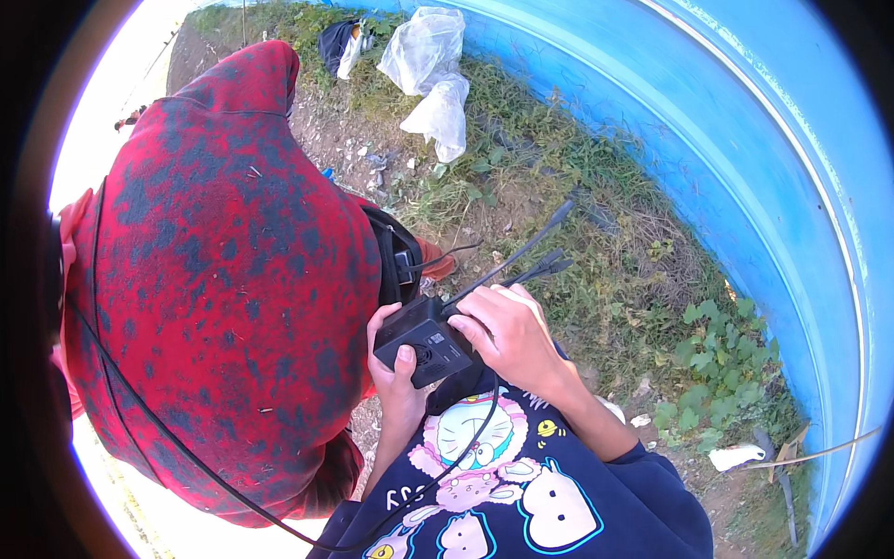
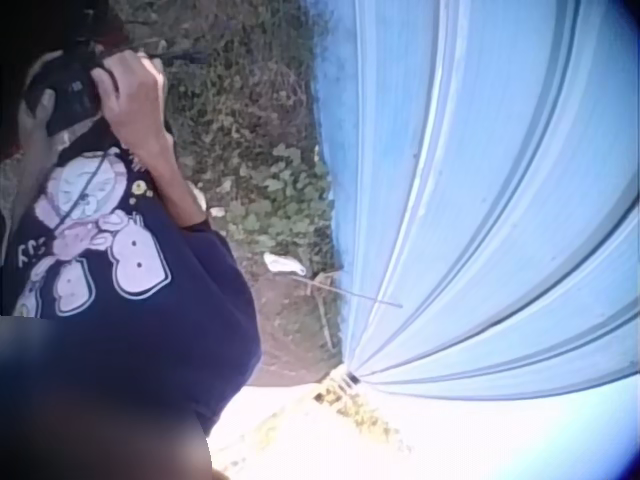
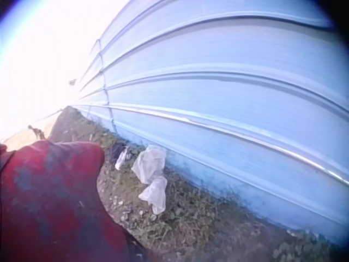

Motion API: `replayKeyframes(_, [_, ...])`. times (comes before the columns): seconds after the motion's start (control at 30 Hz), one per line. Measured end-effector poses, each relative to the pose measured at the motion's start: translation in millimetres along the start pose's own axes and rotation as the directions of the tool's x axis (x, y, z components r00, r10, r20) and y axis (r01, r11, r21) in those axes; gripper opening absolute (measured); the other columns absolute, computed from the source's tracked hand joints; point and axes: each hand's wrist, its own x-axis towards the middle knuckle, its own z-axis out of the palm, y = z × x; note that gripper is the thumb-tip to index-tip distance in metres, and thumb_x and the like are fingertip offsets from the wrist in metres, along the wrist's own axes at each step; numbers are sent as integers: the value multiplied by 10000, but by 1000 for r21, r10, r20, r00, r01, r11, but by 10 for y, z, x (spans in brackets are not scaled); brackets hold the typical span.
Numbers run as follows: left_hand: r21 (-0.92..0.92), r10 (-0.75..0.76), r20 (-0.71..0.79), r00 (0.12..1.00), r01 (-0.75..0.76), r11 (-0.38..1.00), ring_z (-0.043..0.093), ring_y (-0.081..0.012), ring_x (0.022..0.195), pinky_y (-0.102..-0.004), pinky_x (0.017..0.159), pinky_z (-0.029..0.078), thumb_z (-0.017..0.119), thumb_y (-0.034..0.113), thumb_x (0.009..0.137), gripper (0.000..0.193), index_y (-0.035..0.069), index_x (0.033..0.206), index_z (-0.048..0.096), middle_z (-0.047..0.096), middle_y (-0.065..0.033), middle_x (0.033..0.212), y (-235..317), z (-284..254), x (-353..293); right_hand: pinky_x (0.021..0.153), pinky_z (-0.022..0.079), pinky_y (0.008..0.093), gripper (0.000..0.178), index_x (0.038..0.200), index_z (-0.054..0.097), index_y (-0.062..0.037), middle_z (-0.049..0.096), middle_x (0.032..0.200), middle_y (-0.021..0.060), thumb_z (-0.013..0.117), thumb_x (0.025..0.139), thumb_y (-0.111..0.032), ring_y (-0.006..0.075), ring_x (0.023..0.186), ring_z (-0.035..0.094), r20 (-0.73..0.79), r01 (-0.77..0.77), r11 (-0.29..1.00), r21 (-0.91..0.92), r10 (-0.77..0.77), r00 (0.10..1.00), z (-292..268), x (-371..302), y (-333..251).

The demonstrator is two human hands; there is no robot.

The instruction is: The person holds a small black electronic device with wires and interacts with another person who assists by handing over a white cloth. The person manipulates the device and wires, possibly preparing for or performing a repair.

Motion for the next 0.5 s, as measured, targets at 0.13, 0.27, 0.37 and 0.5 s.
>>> replayKeyframes(0.13, [42, 36, 0, 999, -36, 998, 532, -176, 1069, -313, 951, 421, 731, 322, 810, 657, 17, 1304, 423, 527, -107, 1156, 34, 13, -23, 686, 387, 382, 152, 837, 607, -47, 575, 760, 89, 636, 864, -194, 283, 716, 563, 5, 4, 998, -62, -4, 1000, -62, -27, -45])
replayKeyframes(0.27, [13, 86, -76, 993, -86, 996, 572, -177, 1034, -302, 891, 477, 722, 381, 823, 687, 27, 1319, 403, 542, -118, 1159, 24, 145, -98, 671, 397, 382, 151, 835, 603, -40, 569, 755, 98, 637, 867, -183, 294, 708, 561, -72, 31, 997, -71, -36, 997, -29, -25, -102])
replayKeyframes(0.37, [8, 100, -106, 989, -100, 995, 588, -178, 1019, -301, 875, 495, 716, 377, 836, 681, 35, 1327, 392, 550, -122, 1155, 73, 183, -134, 656, 424, 395, 138, 843, 603, -29, 568, 756, 111, 638, 866, -160, 310, 706, 564, -83, 23, 1000, 2, -23, 996, -6, -22, -122])
replayKeyframes(0.5, [45, 24, -49, 998, -21, 999, 533, -176, 1081, -312, 953, 426, 745, 258, 802, 666, 19, 1322, 404, 526, -115, 1174, 228, 120, -142, 635, 461, 404, 127, 859, 605, -14, 566, 763, 128, 636, 863, -137, 335, 706, 580, -47, -19, 996, 83, 23, 999, -22, -48, -104])
